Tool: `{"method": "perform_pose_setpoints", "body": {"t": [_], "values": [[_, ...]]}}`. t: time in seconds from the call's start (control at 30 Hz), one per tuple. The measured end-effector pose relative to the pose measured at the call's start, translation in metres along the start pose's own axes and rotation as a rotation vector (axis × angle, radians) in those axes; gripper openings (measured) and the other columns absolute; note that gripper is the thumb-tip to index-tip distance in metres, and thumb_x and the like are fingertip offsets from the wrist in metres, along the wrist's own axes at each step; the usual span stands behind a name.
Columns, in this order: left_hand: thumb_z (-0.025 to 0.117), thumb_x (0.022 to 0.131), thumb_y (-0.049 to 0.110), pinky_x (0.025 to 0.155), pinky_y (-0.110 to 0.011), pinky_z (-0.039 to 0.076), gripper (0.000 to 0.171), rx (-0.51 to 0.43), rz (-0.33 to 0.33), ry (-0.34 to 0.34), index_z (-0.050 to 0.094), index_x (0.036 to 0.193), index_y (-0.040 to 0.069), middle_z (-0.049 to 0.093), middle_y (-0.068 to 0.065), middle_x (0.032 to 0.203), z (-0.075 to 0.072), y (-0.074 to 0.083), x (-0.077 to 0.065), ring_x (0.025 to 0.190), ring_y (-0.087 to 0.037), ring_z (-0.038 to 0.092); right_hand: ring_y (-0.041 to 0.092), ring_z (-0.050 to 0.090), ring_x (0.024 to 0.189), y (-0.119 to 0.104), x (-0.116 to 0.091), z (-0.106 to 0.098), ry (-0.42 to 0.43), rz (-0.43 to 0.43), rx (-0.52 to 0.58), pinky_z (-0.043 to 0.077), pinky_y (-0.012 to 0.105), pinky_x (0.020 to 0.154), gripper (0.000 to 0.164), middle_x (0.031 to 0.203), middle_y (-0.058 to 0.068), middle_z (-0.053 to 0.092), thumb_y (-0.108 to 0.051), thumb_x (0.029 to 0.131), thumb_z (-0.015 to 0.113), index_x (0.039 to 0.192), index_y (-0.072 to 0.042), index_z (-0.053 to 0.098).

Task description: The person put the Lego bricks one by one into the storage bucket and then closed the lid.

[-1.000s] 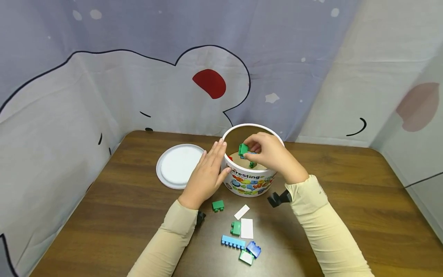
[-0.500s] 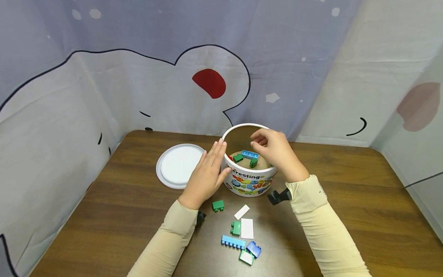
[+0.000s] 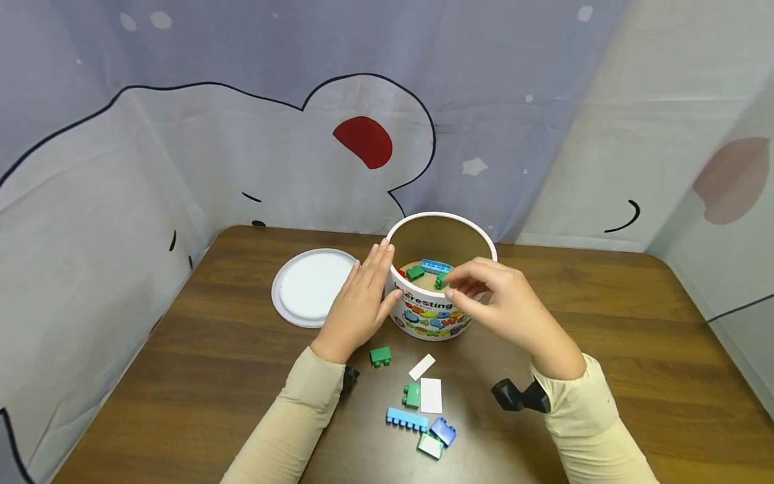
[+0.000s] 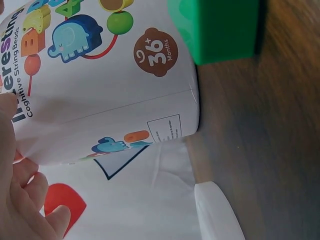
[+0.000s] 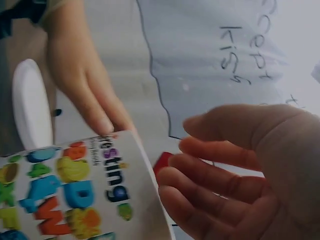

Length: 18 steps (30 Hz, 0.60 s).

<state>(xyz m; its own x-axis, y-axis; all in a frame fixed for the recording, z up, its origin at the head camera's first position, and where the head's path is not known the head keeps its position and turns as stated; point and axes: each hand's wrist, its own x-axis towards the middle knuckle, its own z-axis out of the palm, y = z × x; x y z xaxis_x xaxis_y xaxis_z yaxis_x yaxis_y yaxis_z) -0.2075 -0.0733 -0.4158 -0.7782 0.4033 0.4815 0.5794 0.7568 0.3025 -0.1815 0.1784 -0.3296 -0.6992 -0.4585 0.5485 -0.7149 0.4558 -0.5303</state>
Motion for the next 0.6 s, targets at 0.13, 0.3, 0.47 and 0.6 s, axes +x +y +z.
{"method": "perform_pose_setpoints", "body": {"t": [0.13, 0.3, 0.47, 0.6], "values": [[0.058, 0.105, 0.031, 0.122, -0.053, 0.021, 0.075, -0.001, -0.002, -0.001, 0.017, 0.163, 0.007, 0.015, -0.008, 0.170, -0.001, -0.001, 0.000, 0.155, -0.022, 0.015, 0.008, 0.064, 0.076, -0.002, -0.015, 0.005, -0.109, -0.100, 0.036, 0.057, 0.027, 0.067, 0.020, 0.089, 0.001, 0.069, 0.006, 0.081, 0.079, 0.097, -0.005, 0.073], [0.059, 0.104, 0.031, 0.122, -0.053, 0.021, 0.076, -0.003, 0.001, 0.003, 0.017, 0.163, 0.007, 0.015, -0.008, 0.169, -0.001, -0.001, 0.001, 0.155, -0.022, 0.016, 0.010, 0.066, 0.080, 0.000, -0.031, 0.015, -0.317, -0.088, 0.029, 0.057, 0.026, 0.072, 0.018, 0.092, -0.003, 0.068, -0.001, 0.085, 0.078, 0.099, -0.008, 0.071], [0.058, 0.104, 0.032, 0.122, -0.053, 0.021, 0.076, 0.004, 0.001, 0.002, 0.017, 0.163, 0.007, 0.015, -0.008, 0.169, -0.001, -0.002, 0.000, 0.155, -0.022, 0.016, 0.008, 0.063, 0.081, 0.004, -0.043, 0.027, -0.502, -0.069, 0.042, 0.056, 0.024, 0.073, 0.012, 0.092, -0.001, 0.066, -0.004, 0.088, 0.076, 0.097, -0.007, 0.070], [0.059, 0.104, 0.032, 0.121, -0.053, 0.022, 0.075, 0.004, 0.003, 0.007, 0.019, 0.162, 0.006, 0.016, -0.008, 0.169, 0.000, -0.001, 0.000, 0.155, -0.022, 0.016, 0.004, 0.060, 0.078, 0.004, -0.051, 0.037, -0.624, -0.043, 0.061, 0.054, 0.021, 0.070, 0.009, 0.088, -0.001, 0.064, -0.007, 0.087, 0.075, 0.094, -0.008, 0.069]]}}
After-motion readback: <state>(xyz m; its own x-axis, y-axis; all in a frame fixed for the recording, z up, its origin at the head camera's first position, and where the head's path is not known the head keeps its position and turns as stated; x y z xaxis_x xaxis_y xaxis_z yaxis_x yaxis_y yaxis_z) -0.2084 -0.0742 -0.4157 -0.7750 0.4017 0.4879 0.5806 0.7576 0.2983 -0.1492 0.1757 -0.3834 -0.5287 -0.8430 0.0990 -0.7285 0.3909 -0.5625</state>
